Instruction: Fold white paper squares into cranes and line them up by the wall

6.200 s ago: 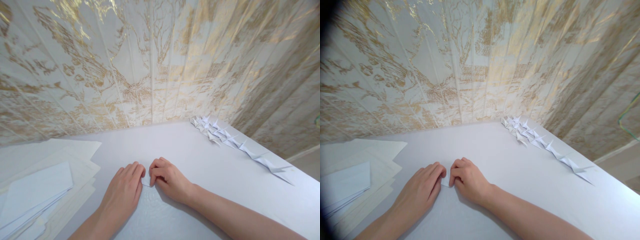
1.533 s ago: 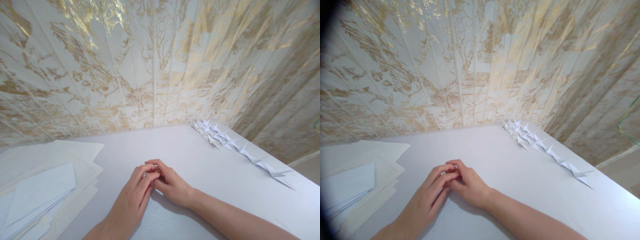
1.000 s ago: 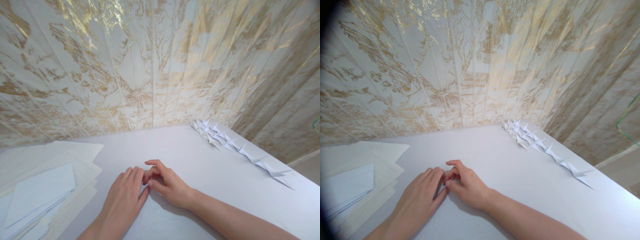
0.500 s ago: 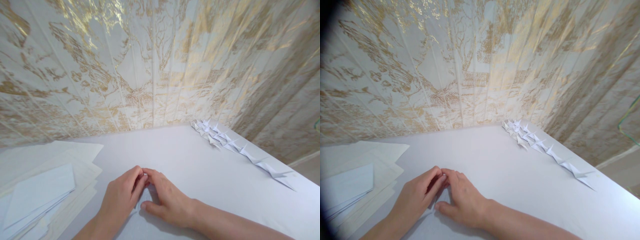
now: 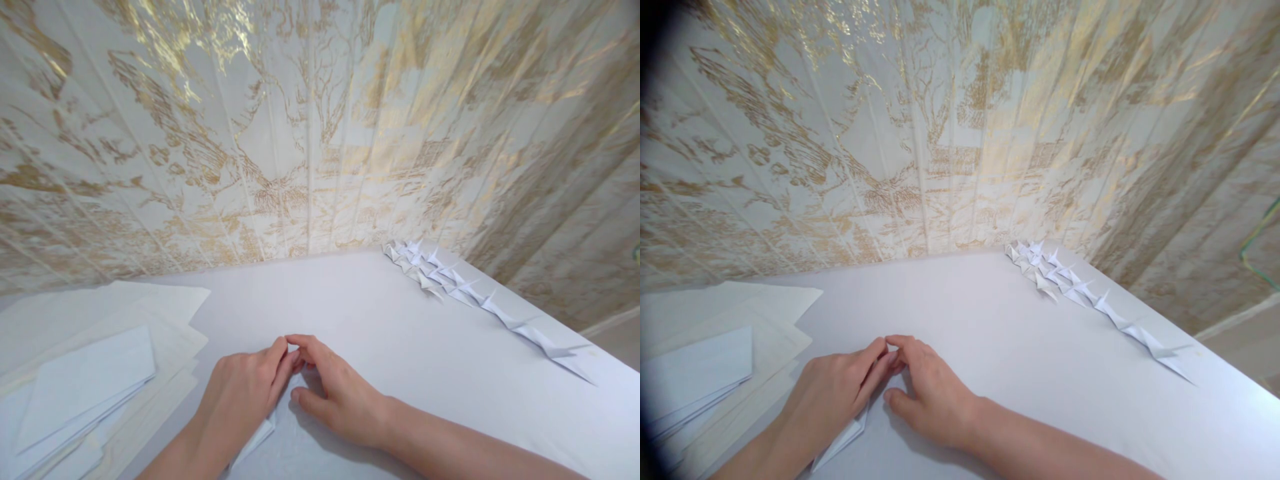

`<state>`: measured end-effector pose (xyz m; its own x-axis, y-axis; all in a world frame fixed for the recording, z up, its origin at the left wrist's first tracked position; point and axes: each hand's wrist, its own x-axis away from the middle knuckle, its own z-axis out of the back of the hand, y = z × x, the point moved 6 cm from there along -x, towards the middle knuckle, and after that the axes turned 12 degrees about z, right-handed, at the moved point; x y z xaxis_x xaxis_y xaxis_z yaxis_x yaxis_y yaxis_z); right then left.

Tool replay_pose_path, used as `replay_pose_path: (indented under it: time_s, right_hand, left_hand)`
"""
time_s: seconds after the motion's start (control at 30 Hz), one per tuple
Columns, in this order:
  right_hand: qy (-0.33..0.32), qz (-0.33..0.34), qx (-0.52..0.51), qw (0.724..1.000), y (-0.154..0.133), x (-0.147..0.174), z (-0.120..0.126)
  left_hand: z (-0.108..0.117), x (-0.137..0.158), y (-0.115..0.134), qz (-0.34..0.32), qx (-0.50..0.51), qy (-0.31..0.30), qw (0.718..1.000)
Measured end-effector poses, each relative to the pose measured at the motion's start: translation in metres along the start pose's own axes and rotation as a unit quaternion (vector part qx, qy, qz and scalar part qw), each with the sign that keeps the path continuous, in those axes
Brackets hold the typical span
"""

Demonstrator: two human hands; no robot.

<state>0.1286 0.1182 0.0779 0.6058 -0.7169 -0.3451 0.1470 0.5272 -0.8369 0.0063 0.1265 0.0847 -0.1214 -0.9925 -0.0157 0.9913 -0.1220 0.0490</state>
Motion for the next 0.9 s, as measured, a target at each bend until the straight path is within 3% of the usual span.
replay_pose_path:
  time_s: [0.1,0.27,0.33,0.4,0.5,0.6,0.7,0.8,0.9]
  right_hand:
    - [0.0,0.01,-0.008,1.0,0.0,0.0,-0.001]
    - [0.0,0.025,-0.022,0.999,-0.003,0.0,0.0]
    - [0.015,0.013,-0.027,0.999,-0.003,0.0,0.001]
    - [0.023,-0.003,-0.031,0.999,-0.003,0.0,0.001]
    - [-0.004,-0.01,-0.039,0.999,-0.008,-0.001,-0.004]
    - [-0.036,-0.002,-0.033,0.999,-0.013,-0.001,-0.011]
    - [-0.059,0.014,0.041,0.997,-0.013,0.001,-0.018]
    - [-0.099,0.087,0.14,0.981,-0.015,0.002,-0.029]
    - [-0.116,0.145,0.19,0.964,-0.018,0.002,-0.034]
  left_hand:
    - [0.0,-0.004,-0.006,0.032,0.001,-0.017,0.999]
    - [0.0,-0.01,-0.019,0.062,0.146,-0.021,0.987]
    - [0.0,-0.011,-0.024,0.081,0.282,-0.015,0.956]
    - [-0.003,-0.011,-0.028,0.114,0.423,-0.018,0.899]
    - [-0.009,-0.007,-0.023,0.149,0.526,-0.035,0.837]
    - [-0.007,-0.005,-0.016,0.149,0.561,-0.029,0.814]
    - [-0.001,-0.002,-0.016,0.148,0.58,0.011,0.801]
    - [0.003,0.001,-0.016,0.14,0.586,0.04,0.797]
    - [0.0,0.003,-0.012,0.128,0.593,0.018,0.795]
